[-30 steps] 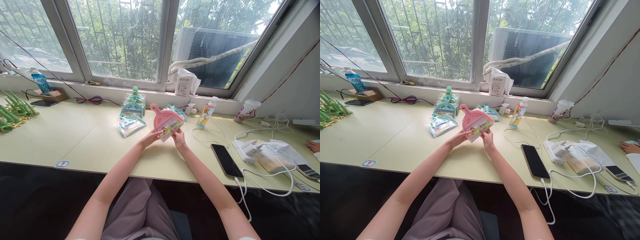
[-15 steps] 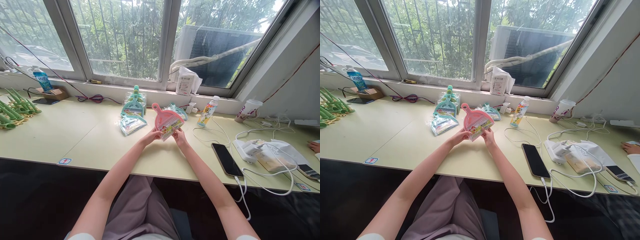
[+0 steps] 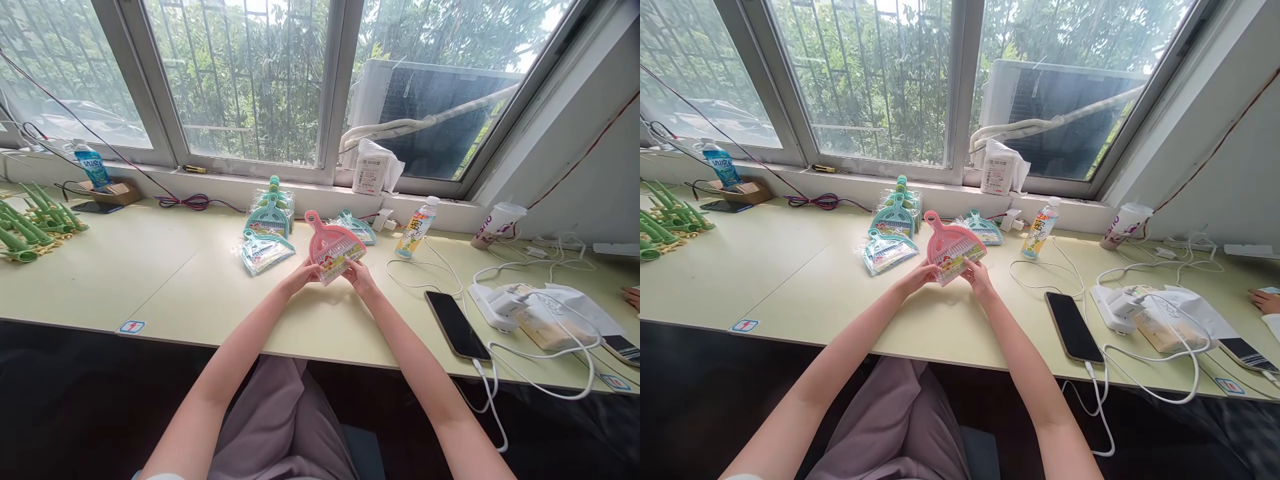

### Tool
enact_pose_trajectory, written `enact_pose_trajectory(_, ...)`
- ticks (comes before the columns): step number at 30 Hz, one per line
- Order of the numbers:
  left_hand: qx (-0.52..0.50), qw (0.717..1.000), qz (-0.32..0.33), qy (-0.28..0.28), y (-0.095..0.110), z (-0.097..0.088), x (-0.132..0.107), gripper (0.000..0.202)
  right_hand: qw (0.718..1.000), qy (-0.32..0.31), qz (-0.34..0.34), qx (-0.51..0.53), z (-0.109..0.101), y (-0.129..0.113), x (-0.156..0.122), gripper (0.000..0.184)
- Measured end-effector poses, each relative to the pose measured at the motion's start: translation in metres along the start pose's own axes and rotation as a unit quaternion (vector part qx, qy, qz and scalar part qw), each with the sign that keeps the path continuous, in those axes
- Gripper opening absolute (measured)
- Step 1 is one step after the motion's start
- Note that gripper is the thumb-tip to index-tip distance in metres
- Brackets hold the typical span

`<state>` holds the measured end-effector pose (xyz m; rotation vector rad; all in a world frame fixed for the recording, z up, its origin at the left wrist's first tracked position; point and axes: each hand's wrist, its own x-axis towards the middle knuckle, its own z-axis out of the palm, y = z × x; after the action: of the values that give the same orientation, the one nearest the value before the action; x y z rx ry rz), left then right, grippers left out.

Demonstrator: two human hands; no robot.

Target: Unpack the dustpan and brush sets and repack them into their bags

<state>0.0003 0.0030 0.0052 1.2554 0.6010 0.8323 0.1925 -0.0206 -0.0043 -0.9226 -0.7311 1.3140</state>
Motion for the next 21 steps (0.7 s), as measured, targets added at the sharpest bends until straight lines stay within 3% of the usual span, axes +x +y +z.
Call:
enact_pose_trajectory(7, 0.009, 1.0, -0.004, -0.025, 0.0036, -0.0013, -0.0034, 0.076, 1.0, -0.001, 0.014, -0.013, -0.0017, 0.0025, 0.0016, 0.023)
enact_pose_trajectory(21, 0.019, 1.0, 0.001, -0.021, 0.0066, 0.0051, -0.0064, 0.073, 1.0, -0.007, 0.006, -0.018, -0.005, 0.0043, 0.0047, 0.03)
